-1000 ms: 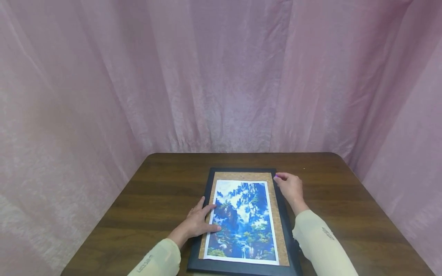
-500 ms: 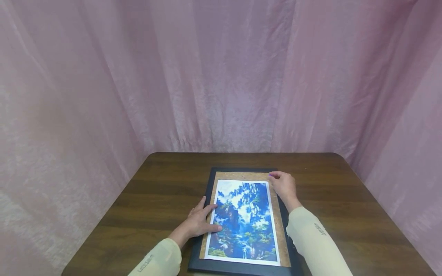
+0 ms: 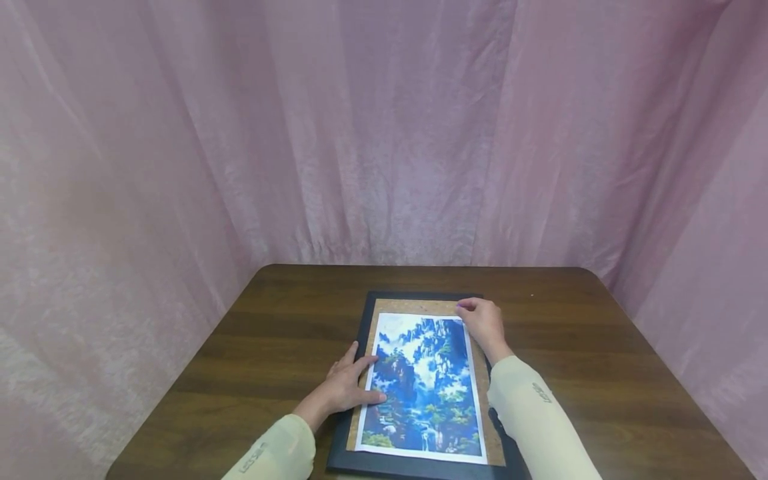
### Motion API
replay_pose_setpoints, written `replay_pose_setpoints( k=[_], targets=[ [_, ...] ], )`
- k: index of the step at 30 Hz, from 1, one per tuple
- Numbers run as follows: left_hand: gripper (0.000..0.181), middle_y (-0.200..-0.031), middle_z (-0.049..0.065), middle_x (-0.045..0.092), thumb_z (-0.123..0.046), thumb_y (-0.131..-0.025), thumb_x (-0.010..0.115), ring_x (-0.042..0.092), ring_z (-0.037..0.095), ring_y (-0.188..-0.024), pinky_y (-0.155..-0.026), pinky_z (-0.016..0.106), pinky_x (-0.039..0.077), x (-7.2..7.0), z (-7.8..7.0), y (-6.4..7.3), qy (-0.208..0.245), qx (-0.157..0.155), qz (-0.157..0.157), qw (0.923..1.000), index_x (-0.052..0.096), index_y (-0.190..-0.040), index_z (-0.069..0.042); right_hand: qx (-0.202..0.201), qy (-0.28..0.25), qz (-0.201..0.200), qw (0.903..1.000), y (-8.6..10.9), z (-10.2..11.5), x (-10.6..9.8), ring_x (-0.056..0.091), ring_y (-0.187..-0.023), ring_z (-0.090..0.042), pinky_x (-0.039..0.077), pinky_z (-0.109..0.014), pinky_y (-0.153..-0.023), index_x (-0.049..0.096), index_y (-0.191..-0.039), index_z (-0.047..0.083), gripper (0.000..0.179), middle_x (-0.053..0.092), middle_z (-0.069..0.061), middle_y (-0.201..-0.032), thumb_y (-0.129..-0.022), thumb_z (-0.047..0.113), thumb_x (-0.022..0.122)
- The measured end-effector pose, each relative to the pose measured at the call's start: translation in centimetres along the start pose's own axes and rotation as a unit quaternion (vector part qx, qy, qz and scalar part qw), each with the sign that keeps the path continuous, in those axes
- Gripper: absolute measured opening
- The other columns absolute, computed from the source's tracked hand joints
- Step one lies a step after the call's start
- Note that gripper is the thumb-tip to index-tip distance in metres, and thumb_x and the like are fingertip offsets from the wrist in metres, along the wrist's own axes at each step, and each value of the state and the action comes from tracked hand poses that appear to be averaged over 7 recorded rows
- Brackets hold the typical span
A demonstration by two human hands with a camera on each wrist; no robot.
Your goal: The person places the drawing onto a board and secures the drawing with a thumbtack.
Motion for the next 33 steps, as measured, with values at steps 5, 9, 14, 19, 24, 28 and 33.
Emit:
replay_pose_setpoints(
  k=[5, 9, 14, 19, 24, 28, 33],
  targets=[
    [0.081, -0.164, 0.018, 0.007, -0.052, -0.08, 0.079, 0.013, 0.047, -0.147, -0.115, 0.064, 0.009, 0.1, 0.3, -0.1, 0.006, -0.005, 0.001, 1.0, 0.048, -0.147, -0.021, -0.003, 0.001, 0.008, 1.0, -0.2, 0.4, 0.8, 0.063, -0.099, -0.029, 0.054, -0.044, -0.087, 0.07, -0.12, 0.004, 0.029, 0.067, -0.018, -0.119, -0.101, 0.024, 0.061],
    [0.081, -0.164, 0.018, 0.007, -0.053, -0.079, 0.079, 0.013, 0.047, -0.147, -0.115, 0.064, 0.008, 0.1, 0.4, -0.2, 0.008, -0.006, 0.001, 0.9999, 0.048, -0.147, -0.022, 0.003, -0.003, 0.014, 0.9999, -0.3, 0.6, 1.4, 0.061, -0.105, -0.031, 0.052, -0.046, -0.091, 0.07, -0.121, 0.006, 0.029, 0.066, -0.018, -0.121, -0.1, 0.024, 0.061],
    [0.08, -0.165, 0.018, 0.008, -0.053, -0.079, 0.079, 0.013, 0.047, -0.147, -0.116, 0.063, 0.008, 0.0, 0.3, -0.2, 0.003, -0.008, -0.002, 1.0, 0.049, -0.147, -0.023, 0.0, -0.002, 0.017, 0.9999, -0.5, 1.1, 2.0, 0.062, -0.103, -0.031, 0.051, -0.047, -0.093, 0.07, -0.12, 0.005, 0.028, 0.067, -0.018, -0.12, -0.1, 0.023, 0.062],
    [0.08, -0.165, 0.017, 0.006, -0.054, -0.08, 0.078, 0.013, 0.046, -0.147, -0.116, 0.062, 0.008, -0.1, 0.2, -0.1, 0.001, -0.007, 0.004, 1.0, 0.048, -0.148, -0.024, 0.003, 0.003, 0.025, 0.9997, -0.7, 1.1, 2.6, 0.062, -0.1, -0.03, 0.051, -0.047, -0.093, 0.071, -0.118, 0.006, 0.027, 0.067, -0.016, -0.118, -0.1, 0.024, 0.062],
    [0.08, -0.165, 0.017, 0.006, -0.054, -0.08, 0.078, 0.012, 0.046, -0.147, -0.116, 0.063, 0.008, -0.1, 0.1, 0.0, 0.006, -0.005, 0.008, 0.9999, 0.047, -0.148, -0.023, -0.002, 0.007, 0.033, 0.9994, -1.3, 1.0, 3.2, 0.061, -0.106, -0.032, 0.048, -0.05, -0.097, 0.072, -0.115, 0.007, 0.025, 0.068, -0.016, -0.116, -0.099, 0.024, 0.064],
    [0.08, -0.165, 0.017, 0.006, -0.053, -0.08, 0.078, 0.013, 0.046, -0.147, -0.115, 0.063, 0.009, -0.1, 0.1, 0.0, 0.008, -0.005, 0.009, 0.9999, 0.047, -0.148, -0.023, -0.01, 0.011, 0.05, 0.9986, -1.7, 1.1, 3.7, 0.06, -0.107, -0.033, 0.047, -0.051, -0.097, 0.073, -0.115, 0.007, 0.026, 0.068, -0.015, -0.116, -0.097, 0.025, 0.065],
    [0.08, -0.165, 0.017, 0.006, -0.054, -0.08, 0.078, 0.013, 0.045, -0.147, -0.116, 0.063, 0.009, 0.0, 0.1, -0.1, 0.003, -0.005, 0.007, 1.0, 0.047, -0.148, -0.024, -0.018, 0.025, 0.072, 0.9969, -2.1, 1.2, 4.6, 0.06, -0.102, -0.031, 0.047, -0.051, -0.095, 0.074, -0.114, 0.008, 0.025, 0.068, -0.014, -0.112, -0.097, 0.024, 0.066]
  ],
)
Point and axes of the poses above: each hand's wrist, its own y-axis away from the middle knuckle, its own x-axis out of the palm, z = x × y, the point moved 7 cm from there along -y, towards the middle knuckle
